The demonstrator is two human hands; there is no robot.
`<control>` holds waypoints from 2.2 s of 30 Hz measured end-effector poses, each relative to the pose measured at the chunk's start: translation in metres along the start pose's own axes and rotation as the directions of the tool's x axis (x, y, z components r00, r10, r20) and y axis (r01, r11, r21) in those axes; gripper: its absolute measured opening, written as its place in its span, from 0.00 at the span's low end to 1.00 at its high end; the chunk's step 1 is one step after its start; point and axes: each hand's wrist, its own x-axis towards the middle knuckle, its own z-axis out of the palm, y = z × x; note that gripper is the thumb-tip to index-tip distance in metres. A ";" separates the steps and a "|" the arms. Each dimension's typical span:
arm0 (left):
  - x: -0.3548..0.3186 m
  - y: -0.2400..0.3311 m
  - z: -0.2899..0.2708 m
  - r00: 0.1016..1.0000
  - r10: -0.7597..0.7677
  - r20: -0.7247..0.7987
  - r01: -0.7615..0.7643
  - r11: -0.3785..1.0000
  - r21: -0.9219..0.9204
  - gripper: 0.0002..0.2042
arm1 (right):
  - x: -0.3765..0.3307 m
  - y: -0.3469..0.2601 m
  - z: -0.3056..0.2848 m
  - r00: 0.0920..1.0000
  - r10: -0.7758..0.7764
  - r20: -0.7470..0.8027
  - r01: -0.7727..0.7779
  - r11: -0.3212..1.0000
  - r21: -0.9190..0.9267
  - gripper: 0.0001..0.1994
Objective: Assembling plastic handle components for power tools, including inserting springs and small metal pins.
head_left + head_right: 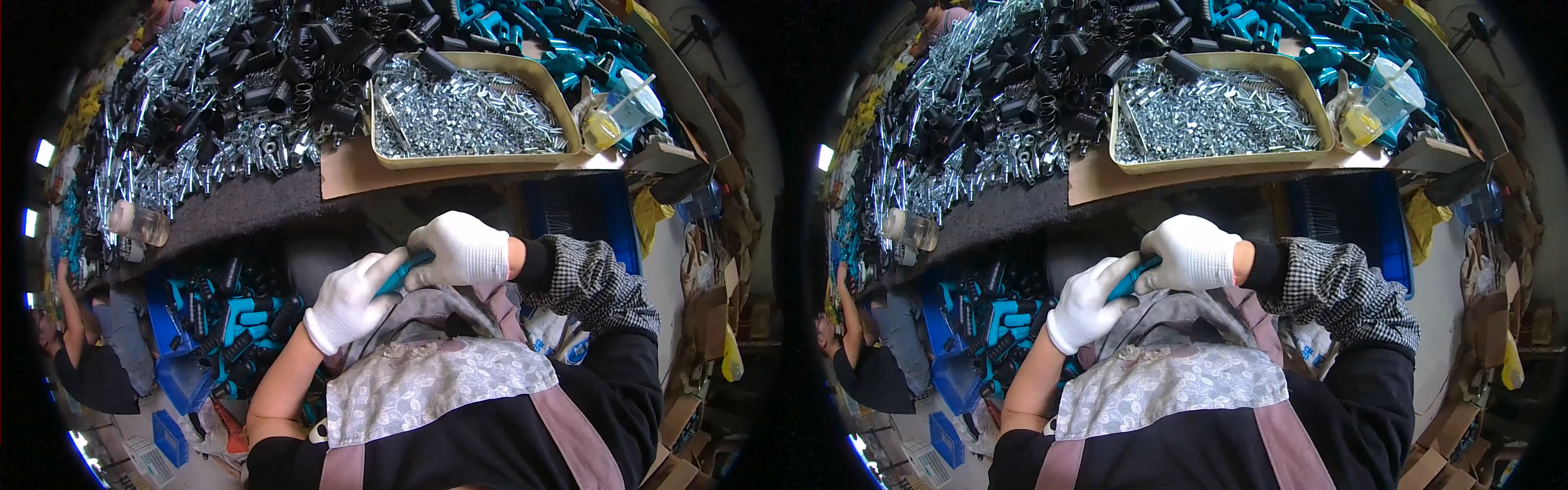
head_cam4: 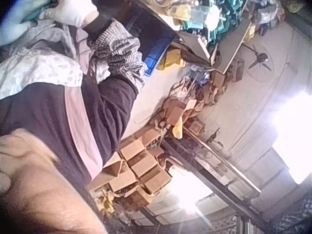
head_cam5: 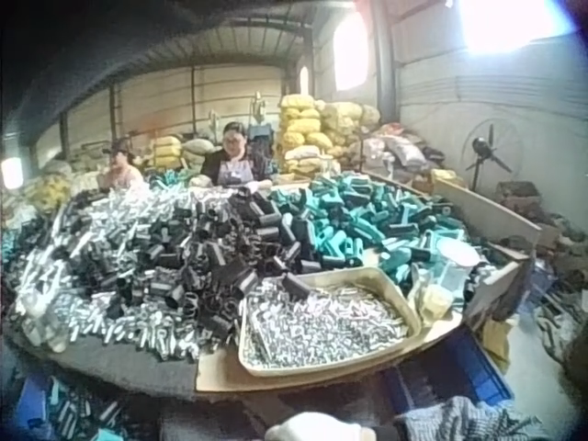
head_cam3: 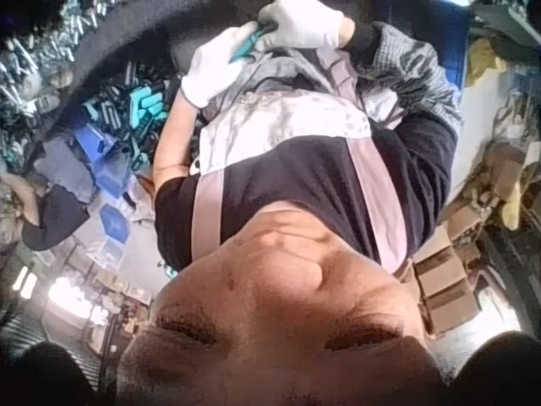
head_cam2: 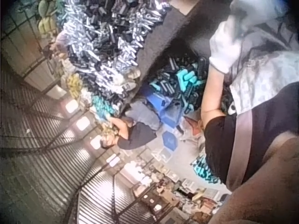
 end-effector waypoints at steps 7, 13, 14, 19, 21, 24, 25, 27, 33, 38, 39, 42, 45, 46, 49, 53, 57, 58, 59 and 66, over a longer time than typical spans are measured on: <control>0.003 0.005 -0.002 0.988 -0.060 -0.139 0.061 0.998 -0.003 0.24 | 0.034 0.063 -0.079 0.675 -0.278 -0.683 -0.083 0.891 -0.446 0.13; -0.007 0.004 0.003 0.973 -0.178 -0.147 0.166 0.982 -0.088 0.22 | 0.057 0.086 -0.093 0.852 -0.063 -0.520 -0.176 0.901 -0.397 0.13; -0.008 0.003 0.002 0.972 -0.178 -0.153 0.166 0.982 -0.090 0.22 | 0.055 0.088 -0.094 0.840 -0.087 -0.535 -0.140 0.918 -0.370 0.13; -0.005 0.004 -0.003 0.974 -0.176 -0.145 0.167 0.983 -0.075 0.23 | 0.044 0.094 -0.095 0.651 -0.244 -0.719 0.050 0.959 -0.280 0.08; -0.004 0.004 -0.003 0.975 -0.142 -0.172 0.135 0.989 -0.053 0.22 | 0.047 0.096 -0.093 0.645 -0.190 -0.740 -0.003 0.968 -0.251 0.08; -0.003 0.005 -0.001 0.977 -0.107 -0.182 0.103 0.994 -0.030 0.22 | 0.043 0.103 -0.093 0.629 -0.127 -0.767 -0.027 0.982 -0.185 0.09; -0.003 0.005 0.000 0.977 -0.104 -0.184 0.105 0.994 -0.008 0.22 | 0.042 0.105 -0.094 0.623 -0.103 -0.776 -0.052 0.984 -0.173 0.11; -0.002 0.004 0.001 0.978 -0.100 -0.184 0.105 0.994 0.017 0.22 | 0.043 0.114 -0.096 0.616 -0.124 -0.778 -0.041 0.981 -0.189 0.12; -0.005 0.003 -0.001 0.982 -0.063 -0.176 0.080 0.993 0.089 0.23 | 0.043 0.111 -0.092 0.603 -0.106 -0.791 0.059 0.994 -0.089 0.11; -0.003 0.004 0.001 0.982 -0.052 -0.180 0.070 0.993 0.095 0.24 | 0.040 0.109 -0.093 0.626 -0.107 -0.773 0.034 0.993 -0.109 0.10; -0.002 0.005 0.001 0.982 -0.050 -0.180 0.068 0.993 0.096 0.24 | 0.038 0.109 -0.093 0.624 -0.108 -0.774 0.035 0.993 -0.111 0.10; -0.004 0.005 -0.001 0.980 -0.062 -0.188 0.082 0.991 0.103 0.22 | 0.038 0.100 -0.088 0.601 -0.173 -0.781 0.093 0.985 -0.147 0.08; -0.004 0.006 -0.004 0.982 -0.044 -0.181 0.064 0.992 0.108 0.22 | 0.027 0.075 -0.078 0.631 -0.143 -0.763 0.201 0.979 -0.018 0.09; -0.003 0.007 -0.005 0.983 -0.024 -0.181 0.048 0.990 0.129 0.23 | 0.027 0.069 -0.074 0.619 -0.176 -0.765 0.223 0.974 -0.043 0.09; 0.001 0.007 -0.004 0.982 0.014 -0.187 0.014 0.988 0.151 0.23 | 0.034 0.072 -0.069 0.584 -0.190 -0.790 0.207 0.975 -0.081 0.08; 0.003 0.005 -0.006 0.981 0.037 -0.188 -0.003 0.984 0.180 0.25 | 0.032 0.061 -0.056 0.504 -0.229 -0.833 0.216 0.967 -0.135 0.07; 0.001 0.011 -0.009 0.981 -0.022 -0.190 0.062 0.977 0.204 0.33 | 0.008 0.015 -0.022 0.857 -0.233 -0.460 0.304 0.949 0.086 0.06; 0.002 0.007 -0.006 0.980 0.020 -0.200 0.026 0.974 0.224 0.38 | 0.007 0.014 -0.012 0.883 -0.267 -0.386 0.336 0.933 0.125 0.07; 0.004 0.008 -0.006 0.980 0.020 -0.196 0.024 0.975 0.219 0.38 | 0.008 0.013 -0.004 0.909 -0.269 -0.319 0.322 0.938 0.127 0.07; 0.009 0.007 -0.006 0.986 0.097 -0.134 -0.055 0.956 0.290 0.42 | 0.010 0.012 0.017 0.923 -0.190 -0.335 0.224 0.972 0.067 0.09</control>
